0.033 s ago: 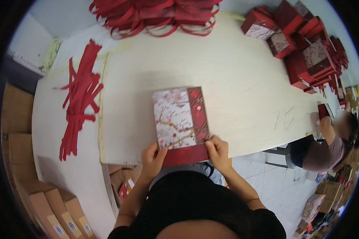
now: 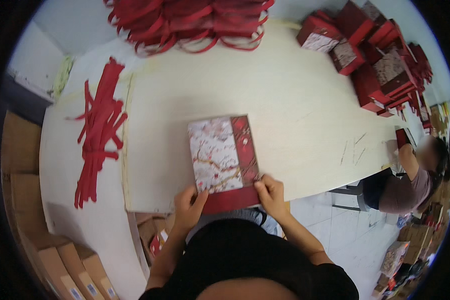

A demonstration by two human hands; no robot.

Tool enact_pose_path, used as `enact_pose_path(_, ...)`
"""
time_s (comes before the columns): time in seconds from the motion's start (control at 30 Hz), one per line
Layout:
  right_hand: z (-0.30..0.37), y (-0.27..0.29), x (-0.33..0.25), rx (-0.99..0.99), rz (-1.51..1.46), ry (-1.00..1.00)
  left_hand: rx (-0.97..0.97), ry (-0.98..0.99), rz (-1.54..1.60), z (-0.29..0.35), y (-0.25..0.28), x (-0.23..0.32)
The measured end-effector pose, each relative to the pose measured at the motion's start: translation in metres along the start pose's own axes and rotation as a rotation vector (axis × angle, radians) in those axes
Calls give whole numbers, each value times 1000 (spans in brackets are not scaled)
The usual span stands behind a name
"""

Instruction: The person assembles cardboard gift boxes by hand, inserting red ribbon straps through pre-cut slots in the box sides and placing the finished boxes into stacks.

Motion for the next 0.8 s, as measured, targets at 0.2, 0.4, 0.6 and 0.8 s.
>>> enact_pose_path(0.2,-7,16,-37,-236,-91,109,36,-138,409,-1,8,-17)
enact_pose_path(0.4,-53,32,-104,-3,26,746,-79,-285,-117,-2,1,-3)
enact_pose_path(0.6,-171,14,-91,-161,-131,446,-164,-528,-347,-18,-2,16)
enact_pose_path(0.8,-217,2,-31,-112,152,484,-65,-542,-420,-10,0,8)
Point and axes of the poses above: each hand's wrist, its own z-axis away from the middle knuckle, its own y-axis out of the back of the hand, x = y × z, the point moved 4 cm from there along -z, towards the middle knuckle, and after that the axes turned 1 degree about -z, right-handed, at the moved point
